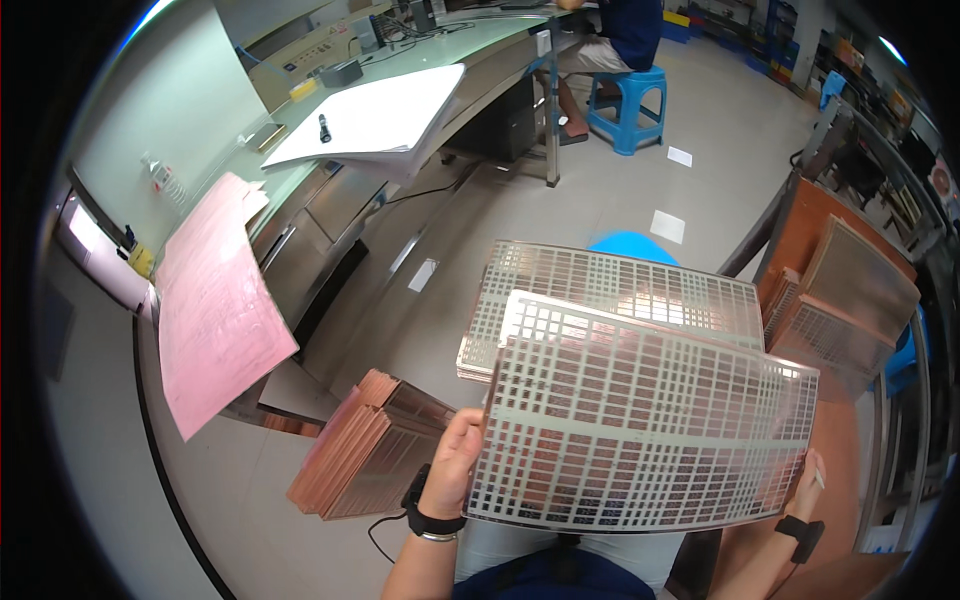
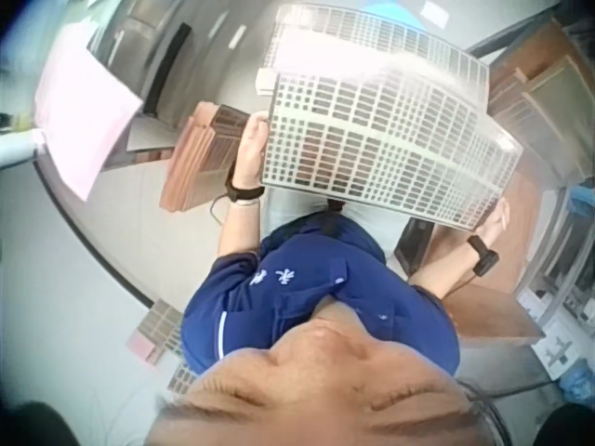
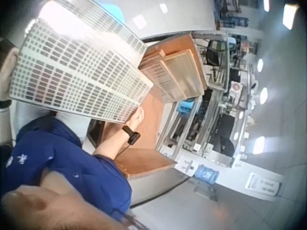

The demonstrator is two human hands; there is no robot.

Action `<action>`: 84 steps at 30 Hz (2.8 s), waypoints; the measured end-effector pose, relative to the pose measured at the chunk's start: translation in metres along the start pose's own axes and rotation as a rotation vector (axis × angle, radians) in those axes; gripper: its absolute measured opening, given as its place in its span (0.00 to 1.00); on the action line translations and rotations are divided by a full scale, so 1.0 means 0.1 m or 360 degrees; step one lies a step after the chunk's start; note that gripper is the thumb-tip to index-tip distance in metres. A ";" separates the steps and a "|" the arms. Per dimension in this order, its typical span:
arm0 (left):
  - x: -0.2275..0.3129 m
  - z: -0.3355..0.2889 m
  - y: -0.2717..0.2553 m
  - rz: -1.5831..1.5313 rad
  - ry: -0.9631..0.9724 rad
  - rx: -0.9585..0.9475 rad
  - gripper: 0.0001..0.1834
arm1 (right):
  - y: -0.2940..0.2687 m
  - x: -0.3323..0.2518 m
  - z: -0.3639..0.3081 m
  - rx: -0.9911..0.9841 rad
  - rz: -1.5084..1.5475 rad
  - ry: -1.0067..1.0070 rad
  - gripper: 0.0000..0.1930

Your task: Inspecting and sorting rectangular metal grid lead frames at a workstation.

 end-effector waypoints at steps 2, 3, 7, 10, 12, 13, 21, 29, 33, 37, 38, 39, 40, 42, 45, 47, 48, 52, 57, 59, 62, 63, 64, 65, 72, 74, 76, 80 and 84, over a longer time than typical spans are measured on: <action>0.03 0.00 0.04 0.0125 0.0065 0.0006 0.16 | -0.11 0.17 0.04 -0.0067 -0.0053 0.0119 0.14; 0.02 0.00 0.05 0.0123 0.0067 0.0015 0.16 | -0.11 0.18 0.02 -0.0075 -0.0056 0.0118 0.14; 0.03 0.01 0.09 0.0109 0.0074 0.0003 0.20 | -0.13 0.14 0.00 -0.0031 -0.0009 0.0114 0.13; 0.02 0.01 0.10 0.0079 0.0043 0.0055 0.21 | -0.10 0.12 -0.01 -0.0040 -0.0008 0.0093 0.13; 0.03 0.00 0.11 0.0074 0.0035 0.0074 0.21 | -0.09 0.13 -0.01 -0.0020 -0.0016 0.0117 0.13; 0.03 0.01 0.12 0.0070 0.0027 0.0083 0.21 | -0.09 0.13 -0.02 0.0017 -0.0012 0.0100 0.13; -0.02 0.07 0.15 -0.0108 -0.0047 0.0085 0.22 | -0.27 0.27 0.06 0.0099 0.0032 0.0062 0.12; -0.07 0.09 0.14 -0.0170 -0.0154 0.0104 0.21 | -0.30 0.27 0.09 0.0004 -0.0116 0.0069 0.13; 0.02 0.07 0.13 -0.0104 -0.0141 0.0050 0.20 | -0.24 0.19 0.05 0.0044 -0.0054 0.0048 0.13; 0.13 0.04 0.18 -0.0237 -0.0104 -0.0092 0.17 | -0.12 0.05 -0.04 0.0016 0.0217 0.0150 0.13; 0.13 0.03 0.18 -0.0168 -0.0132 -0.0089 0.16 | -0.11 0.04 -0.04 -0.0017 0.0279 0.0152 0.13; 0.12 0.02 0.17 -0.0099 -0.0160 -0.0084 0.15 | -0.12 0.04 -0.04 -0.0014 0.0286 0.0144 0.13; 0.11 0.02 0.17 -0.0121 -0.0159 -0.0106 0.14 | -0.16 0.04 -0.03 0.0034 0.0237 0.0111 0.13; 0.14 0.02 0.18 -0.0099 -0.0136 -0.0114 0.14 | -0.19 0.01 -0.02 0.0083 0.0190 0.0075 0.13; 0.19 0.01 0.18 0.0016 -0.0081 -0.0100 0.14 | -0.14 -0.01 -0.01 -0.0027 0.0220 0.0146 0.12; 0.24 0.02 0.19 0.0110 -0.0039 -0.0087 0.15 | -0.14 -0.05 0.01 0.0019 0.0319 0.0124 0.12; 0.29 0.01 0.20 0.0176 0.0005 -0.0069 0.15 | -0.13 -0.09 0.02 0.0021 0.0326 0.0119 0.12; 0.46 -0.01 0.22 0.0349 0.0172 -0.0074 0.15 | -0.22 -0.28 0.14 -0.0028 0.0391 -0.0046 0.14; 0.54 -0.02 0.28 0.0311 0.0238 0.0011 0.15 | -0.22 -0.50 0.16 -0.0140 0.0369 -0.0198 0.16; 0.53 -0.04 0.28 0.0312 0.0267 0.0037 0.14 | -0.35 -0.43 0.23 -0.0101 0.0364 -0.0245 0.16; 0.52 -0.05 0.20 0.0421 0.0335 0.0116 0.12 | -0.41 -0.53 0.26 -0.0099 0.0483 -0.0317 0.18; 0.63 -0.02 0.27 0.0487 0.0544 -0.0005 0.10 | -0.40 -0.57 0.27 -0.0144 0.0623 -0.0341 0.20; 0.71 -0.02 0.37 0.0552 0.0755 -0.0140 0.09 | -0.39 -0.56 0.27 0.0021 0.0826 -0.0395 0.23; 0.67 0.01 0.41 0.0553 0.0744 -0.0148 0.09 | -0.33 -0.54 0.28 0.0026 0.1032 -0.0412 0.23; 0.46 0.02 0.53 0.0184 0.0420 -0.0151 0.28 | 0.72 -0.19 -0.06 -0.0246 0.1598 -0.0139 0.23; 0.35 -0.01 0.50 0.0013 0.0168 -0.0120 0.29 | 0.69 -0.12 -0.06 -0.0194 0.1569 -0.0108 0.23; 0.20 -0.02 0.47 -0.0205 -0.0133 -0.0091 0.30 | 0.64 -0.06 -0.08 -0.0146 0.1522 -0.0103 0.23; 0.01 -0.03 0.41 -0.0368 -0.0237 -0.0105 0.29 | 0.45 -0.01 -0.05 -0.0086 0.1440 -0.0085 0.23; -0.02 -0.02 0.43 -0.0399 -0.0257 -0.0148 0.28 | 0.32 0.02 -0.02 -0.0046 0.1374 -0.0075 0.24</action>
Point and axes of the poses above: each hand's wrist, its own z-axis towards the middle knuckle, its own y-axis out of the palm, x = y × z, the point moved 7 cm from there along z, towards the middle knuckle, and after that the axes turned 9 degrees about z, right-handed, at the moved point
